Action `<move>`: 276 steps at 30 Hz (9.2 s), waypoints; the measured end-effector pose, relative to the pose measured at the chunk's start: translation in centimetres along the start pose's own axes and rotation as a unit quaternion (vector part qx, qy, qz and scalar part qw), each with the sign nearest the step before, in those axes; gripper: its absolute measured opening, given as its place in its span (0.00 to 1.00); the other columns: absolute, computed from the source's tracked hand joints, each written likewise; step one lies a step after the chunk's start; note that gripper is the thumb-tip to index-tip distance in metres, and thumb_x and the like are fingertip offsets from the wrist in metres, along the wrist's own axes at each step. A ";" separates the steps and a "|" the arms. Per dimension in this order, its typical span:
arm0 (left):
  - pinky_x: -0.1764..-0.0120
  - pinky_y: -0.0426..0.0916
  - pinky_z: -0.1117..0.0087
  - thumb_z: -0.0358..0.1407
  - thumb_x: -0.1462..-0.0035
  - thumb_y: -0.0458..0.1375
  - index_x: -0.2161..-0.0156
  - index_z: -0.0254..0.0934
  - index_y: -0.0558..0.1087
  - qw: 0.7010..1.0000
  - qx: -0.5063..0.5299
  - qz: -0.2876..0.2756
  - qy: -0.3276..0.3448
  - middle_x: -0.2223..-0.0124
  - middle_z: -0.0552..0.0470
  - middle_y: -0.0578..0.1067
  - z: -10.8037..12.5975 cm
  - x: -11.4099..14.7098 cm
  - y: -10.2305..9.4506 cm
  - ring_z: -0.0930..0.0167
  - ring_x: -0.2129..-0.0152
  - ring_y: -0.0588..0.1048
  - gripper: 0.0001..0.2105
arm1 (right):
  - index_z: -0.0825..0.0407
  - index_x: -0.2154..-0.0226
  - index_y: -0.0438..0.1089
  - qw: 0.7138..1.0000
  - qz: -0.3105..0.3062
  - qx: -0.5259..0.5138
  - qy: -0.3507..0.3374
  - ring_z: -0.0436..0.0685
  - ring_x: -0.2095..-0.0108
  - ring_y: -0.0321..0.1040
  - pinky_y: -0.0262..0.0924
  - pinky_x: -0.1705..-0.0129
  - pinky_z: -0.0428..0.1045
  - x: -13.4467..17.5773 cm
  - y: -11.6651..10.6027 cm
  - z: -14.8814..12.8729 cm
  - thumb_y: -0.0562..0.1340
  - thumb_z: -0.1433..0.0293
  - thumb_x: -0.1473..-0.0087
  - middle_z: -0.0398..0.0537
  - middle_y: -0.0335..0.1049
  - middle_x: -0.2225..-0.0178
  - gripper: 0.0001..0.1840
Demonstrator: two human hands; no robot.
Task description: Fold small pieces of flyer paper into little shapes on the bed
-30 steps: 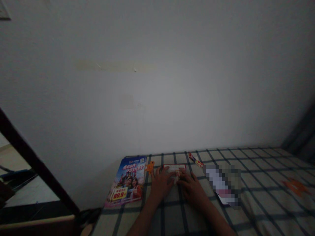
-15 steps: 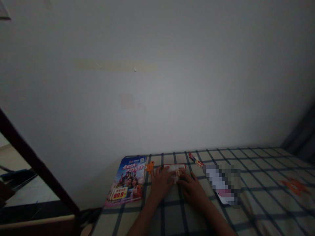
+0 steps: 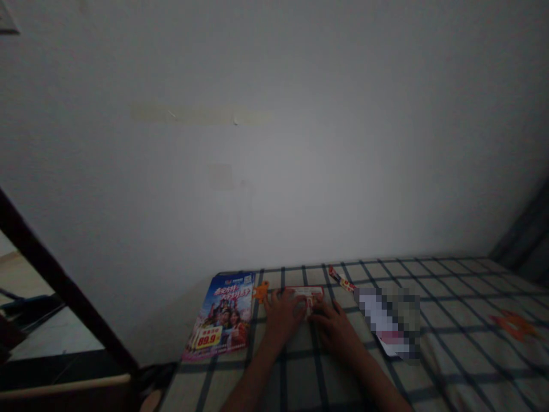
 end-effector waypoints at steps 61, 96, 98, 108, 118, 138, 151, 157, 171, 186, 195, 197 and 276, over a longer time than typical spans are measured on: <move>0.44 0.55 0.44 0.50 0.39 0.58 0.52 0.62 0.78 1.000 0.024 0.000 -0.007 0.41 0.58 0.72 -0.2 0.0 -0.4 0.52 0.44 0.62 0.12 | 0.40 0.47 0.72 1.000 0.005 0.002 -0.017 0.64 0.31 0.46 0.34 0.31 0.70 -0.1 -0.4 -0.2 0.56 0.77 0.48 0.46 0.63 0.37 0.29; 0.43 0.54 0.46 0.53 0.37 0.55 0.50 0.62 0.77 1.000 0.020 0.000 -0.001 0.40 0.58 0.70 -0.7 0.0 0.4 0.54 0.43 0.61 0.13 | 0.40 0.49 0.75 0.999 0.019 -0.033 -0.020 0.64 0.31 0.46 0.37 0.31 0.71 0.1 -0.7 -0.4 0.56 0.79 0.49 0.47 0.65 0.39 0.28; 0.43 0.54 0.45 0.53 0.37 0.55 0.50 0.62 0.77 1.000 0.020 0.002 0.003 0.40 0.58 0.70 -0.6 0.1 0.4 0.54 0.44 0.61 0.13 | 0.40 0.49 0.75 0.999 0.018 -0.033 -0.019 0.64 0.31 0.46 0.36 0.31 0.71 0.1 -0.8 -0.5 0.56 0.78 0.49 0.47 0.65 0.39 0.29; 0.42 0.54 0.43 0.53 0.38 0.55 0.52 0.63 0.78 0.999 0.035 -0.001 0.012 0.39 0.58 0.70 -0.7 0.2 0.3 0.54 0.43 0.61 0.13 | 0.38 0.49 0.74 0.998 0.047 -0.025 -0.029 0.63 0.32 0.49 0.38 0.31 0.71 0.2 -0.5 -0.3 0.56 0.79 0.49 0.46 0.67 0.40 0.29; 0.43 0.54 0.36 0.52 0.43 0.61 0.56 0.61 0.80 0.999 0.043 0.001 -0.011 0.41 0.56 0.73 -0.4 -0.1 0.0 0.49 0.44 0.63 0.11 | 0.42 0.48 0.73 0.992 0.095 -0.070 -0.051 0.62 0.33 0.52 0.41 0.32 0.69 0.0 -0.2 1.1 0.55 0.80 0.52 0.47 0.71 0.44 0.32; 0.40 0.48 0.37 0.60 0.49 0.61 0.51 0.67 0.77 0.999 0.029 -0.043 -0.005 0.37 0.58 0.69 -1.1 -0.2 0.4 0.48 0.39 0.60 0.20 | 0.39 0.51 0.76 0.990 0.138 -0.016 0.017 0.64 0.42 0.59 0.56 0.40 0.63 0.0 -0.2 1.7 0.60 0.72 0.44 0.51 0.68 0.47 0.20; 0.40 0.46 0.34 0.61 0.49 0.62 0.50 0.68 0.76 0.998 0.036 -0.044 -0.007 0.36 0.60 0.68 -1.1 -0.1 0.7 0.49 0.39 0.59 0.20 | 0.33 0.54 0.77 0.989 0.122 0.048 0.073 0.67 0.38 0.53 0.53 0.38 0.66 -0.1 -0.3 1.5 0.63 0.69 0.44 0.50 0.66 0.45 0.17; 0.40 0.46 0.34 0.60 0.49 0.63 0.50 0.68 0.75 0.998 0.037 -0.050 -0.004 0.35 0.58 0.67 -1.3 0.0 0.7 0.49 0.38 0.58 0.20 | 0.32 0.54 0.77 0.982 0.133 0.072 0.110 0.69 0.39 0.55 0.54 0.39 0.65 -0.2 -0.6 2.1 0.63 0.69 0.44 0.52 0.66 0.47 0.18; 0.40 0.45 0.34 0.57 0.49 0.64 0.49 0.71 0.74 0.998 0.032 -0.046 -0.002 0.36 0.60 0.68 -1.2 0.2 0.7 0.49 0.39 0.59 0.21 | 0.33 0.54 0.77 0.967 0.172 0.098 0.161 0.68 0.43 0.58 0.59 0.45 0.62 -0.2 -0.4 3.0 0.63 0.68 0.44 0.53 0.66 0.48 0.18; 0.40 0.45 0.33 0.56 0.48 0.64 0.48 0.70 0.74 0.999 0.032 -0.043 0.002 0.35 0.60 0.67 -1.3 0.3 1.0 0.49 0.39 0.59 0.20 | 0.30 0.47 0.72 0.957 0.188 0.113 0.191 0.67 0.46 0.59 0.61 0.47 0.62 0.0 -0.5 3.7 0.59 0.69 0.40 0.53 0.64 0.50 0.22; 0.40 0.44 0.33 0.56 0.49 0.65 0.49 0.70 0.74 0.998 0.035 -0.046 0.000 0.35 0.60 0.67 -1.4 0.2 1.1 0.49 0.38 0.58 0.21 | 0.34 0.47 0.73 0.950 0.188 0.144 0.204 0.68 0.47 0.60 0.60 0.47 0.62 -0.2 -0.3 4.1 0.58 0.70 0.40 0.55 0.64 0.51 0.22; 0.40 0.45 0.33 0.56 0.49 0.64 0.49 0.70 0.74 0.999 0.035 -0.040 0.002 0.35 0.61 0.67 -1.4 0.3 1.2 0.49 0.38 0.58 0.20 | 0.34 0.46 0.72 0.948 0.190 0.144 0.212 0.68 0.47 0.60 0.60 0.47 0.61 -0.2 -0.2 4.2 0.58 0.70 0.40 0.56 0.64 0.51 0.22; 0.40 0.26 0.27 0.53 0.40 0.58 0.47 0.68 0.73 0.997 0.047 -0.053 0.024 0.37 0.55 0.68 -0.8 1.2 0.1 0.50 0.38 0.59 0.16 | 0.41 0.61 0.81 0.968 0.211 0.019 0.135 0.65 0.40 0.59 0.57 0.40 0.61 0.3 0.2 2.8 0.61 0.65 0.41 0.50 0.69 0.46 0.11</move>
Point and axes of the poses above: each hand's wrist, its own x-axis away from the middle knuckle, its own y-axis out of the palm, z = x × y, the point moved 5 cm from there along -x, towards the middle knuckle
